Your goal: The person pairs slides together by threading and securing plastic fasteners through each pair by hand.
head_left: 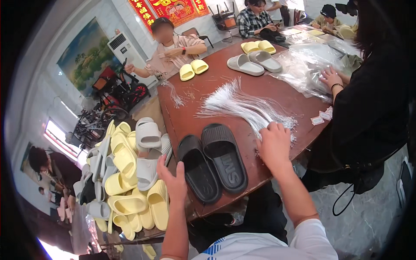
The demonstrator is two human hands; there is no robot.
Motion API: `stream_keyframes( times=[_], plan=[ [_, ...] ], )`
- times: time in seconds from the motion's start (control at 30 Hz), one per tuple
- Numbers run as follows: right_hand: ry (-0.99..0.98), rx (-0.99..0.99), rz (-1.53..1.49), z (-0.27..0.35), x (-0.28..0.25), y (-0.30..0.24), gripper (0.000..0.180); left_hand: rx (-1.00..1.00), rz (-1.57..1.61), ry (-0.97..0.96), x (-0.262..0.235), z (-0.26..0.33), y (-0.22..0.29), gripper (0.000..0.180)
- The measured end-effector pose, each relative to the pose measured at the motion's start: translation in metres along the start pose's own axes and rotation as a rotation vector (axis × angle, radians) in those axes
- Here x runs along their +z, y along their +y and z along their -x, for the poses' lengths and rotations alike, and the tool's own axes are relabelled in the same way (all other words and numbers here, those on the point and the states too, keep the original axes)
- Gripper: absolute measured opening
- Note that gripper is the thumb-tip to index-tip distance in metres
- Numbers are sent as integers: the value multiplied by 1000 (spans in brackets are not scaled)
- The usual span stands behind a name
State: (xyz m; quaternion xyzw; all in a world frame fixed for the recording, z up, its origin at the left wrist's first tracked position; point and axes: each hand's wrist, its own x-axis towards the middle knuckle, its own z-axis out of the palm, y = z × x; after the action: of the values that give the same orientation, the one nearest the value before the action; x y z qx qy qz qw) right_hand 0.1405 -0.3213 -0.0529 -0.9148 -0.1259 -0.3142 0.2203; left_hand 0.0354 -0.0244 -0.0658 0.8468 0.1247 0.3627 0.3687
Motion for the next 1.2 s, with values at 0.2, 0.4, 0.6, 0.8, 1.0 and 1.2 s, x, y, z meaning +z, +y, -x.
stream_keyframes(
  times=[0.2, 0.4, 0.6, 0.8, 1.0, 1.2],
  plan=[
    [20, -54, 19, -8, 3, 17, 6, 353, 47, -101, 15, -5, 59, 51],
    [51, -114, -396, 4, -35, 0, 12, 160, 462, -536, 47, 15, 98, 41],
    [-76, -341, -517, 20, -38, 13, 10, -433, 845, -840, 90, 29, 113, 32],
    [-216, -382, -498, 41, -18, 22, 10, -283, 631, -929, 101, 28, 95, 31],
    [-138, -385, -601, 37, -19, 20, 10, 331, 210, -556, 86, 33, 124, 21],
    [-208, -386, -542, 38, -14, 21, 17, 478, -1, -654, 68, 13, 123, 13]
  ],
)
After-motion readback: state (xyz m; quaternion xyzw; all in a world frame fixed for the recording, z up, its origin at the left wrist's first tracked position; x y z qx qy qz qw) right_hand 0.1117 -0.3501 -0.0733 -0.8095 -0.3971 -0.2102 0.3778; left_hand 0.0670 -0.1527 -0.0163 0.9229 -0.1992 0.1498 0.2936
